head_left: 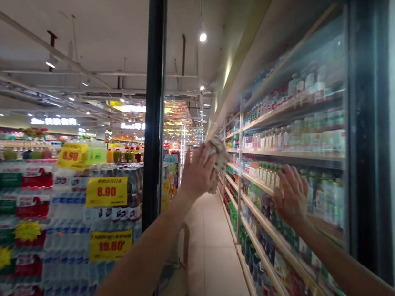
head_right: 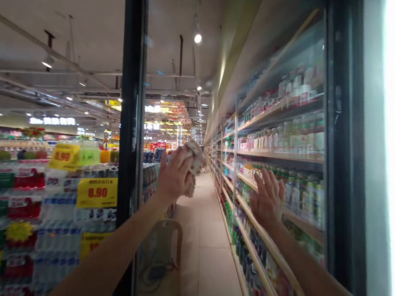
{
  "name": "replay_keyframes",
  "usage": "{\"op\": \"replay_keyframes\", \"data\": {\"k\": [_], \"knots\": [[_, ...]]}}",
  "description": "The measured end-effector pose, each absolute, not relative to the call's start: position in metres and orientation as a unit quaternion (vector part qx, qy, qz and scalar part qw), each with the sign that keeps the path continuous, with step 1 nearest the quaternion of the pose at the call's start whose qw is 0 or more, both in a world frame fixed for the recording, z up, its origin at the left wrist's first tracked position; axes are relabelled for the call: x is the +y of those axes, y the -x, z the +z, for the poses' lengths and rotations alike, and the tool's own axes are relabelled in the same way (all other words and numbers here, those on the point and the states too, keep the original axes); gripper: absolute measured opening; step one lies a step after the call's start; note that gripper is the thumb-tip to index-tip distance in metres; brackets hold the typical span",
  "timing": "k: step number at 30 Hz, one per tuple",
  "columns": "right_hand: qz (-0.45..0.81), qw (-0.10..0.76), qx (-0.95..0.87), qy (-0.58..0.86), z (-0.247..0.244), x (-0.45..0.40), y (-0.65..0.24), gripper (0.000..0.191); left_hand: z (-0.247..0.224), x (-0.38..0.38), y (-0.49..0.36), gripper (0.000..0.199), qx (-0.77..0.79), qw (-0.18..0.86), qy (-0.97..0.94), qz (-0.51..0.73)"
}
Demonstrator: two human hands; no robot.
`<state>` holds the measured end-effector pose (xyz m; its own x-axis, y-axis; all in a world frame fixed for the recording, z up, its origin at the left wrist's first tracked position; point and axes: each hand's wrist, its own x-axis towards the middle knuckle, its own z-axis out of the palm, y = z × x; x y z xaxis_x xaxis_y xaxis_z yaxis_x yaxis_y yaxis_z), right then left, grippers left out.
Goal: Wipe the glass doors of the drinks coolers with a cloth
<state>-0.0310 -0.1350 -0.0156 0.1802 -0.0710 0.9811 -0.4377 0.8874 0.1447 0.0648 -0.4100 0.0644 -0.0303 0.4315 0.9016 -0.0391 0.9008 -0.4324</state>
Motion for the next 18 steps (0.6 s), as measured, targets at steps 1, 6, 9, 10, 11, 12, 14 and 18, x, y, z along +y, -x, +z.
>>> {"op": "replay_keyframes", "data": {"k": [1, 6, 9, 10, 11, 12, 14, 18], "knots": [[0.125, 0.740, -0.629, -0.201, -0.016, -0.135, 0.031, 0.055, 0.074, -0.418, -0.066, 0.041, -0.689, 0.709, 0.083, 0.124], [0.121, 0.750, -0.618, -0.203, -0.015, -0.135, 0.031, 0.053, 0.071, -0.422, -0.067, 0.042, -0.680, 0.728, 0.042, 0.074], [0.113, 0.754, -0.613, -0.205, -0.015, -0.134, 0.032, 0.053, 0.045, -0.403, -0.065, 0.040, -0.689, 0.670, 0.191, 0.198], [0.110, 0.756, -0.612, -0.205, -0.015, -0.134, 0.032, 0.053, 0.041, -0.400, -0.064, 0.040, -0.686, 0.654, 0.223, 0.227], [0.107, 0.757, -0.611, -0.206, -0.015, -0.134, 0.032, 0.053, 0.040, -0.400, -0.064, 0.039, -0.683, 0.648, 0.235, 0.240], [0.105, 0.759, -0.609, -0.204, -0.015, -0.134, 0.032, 0.053, 0.042, -0.402, -0.065, 0.038, -0.685, 0.650, 0.228, 0.236], [0.104, 0.759, -0.610, -0.200, -0.016, -0.134, 0.033, 0.054, 0.053, -0.410, -0.066, 0.038, -0.695, 0.676, 0.163, 0.184], [0.100, 0.762, -0.609, -0.198, -0.015, -0.135, 0.033, 0.055, 0.057, -0.413, -0.066, 0.042, -0.698, 0.708, 0.060, 0.091]]}}
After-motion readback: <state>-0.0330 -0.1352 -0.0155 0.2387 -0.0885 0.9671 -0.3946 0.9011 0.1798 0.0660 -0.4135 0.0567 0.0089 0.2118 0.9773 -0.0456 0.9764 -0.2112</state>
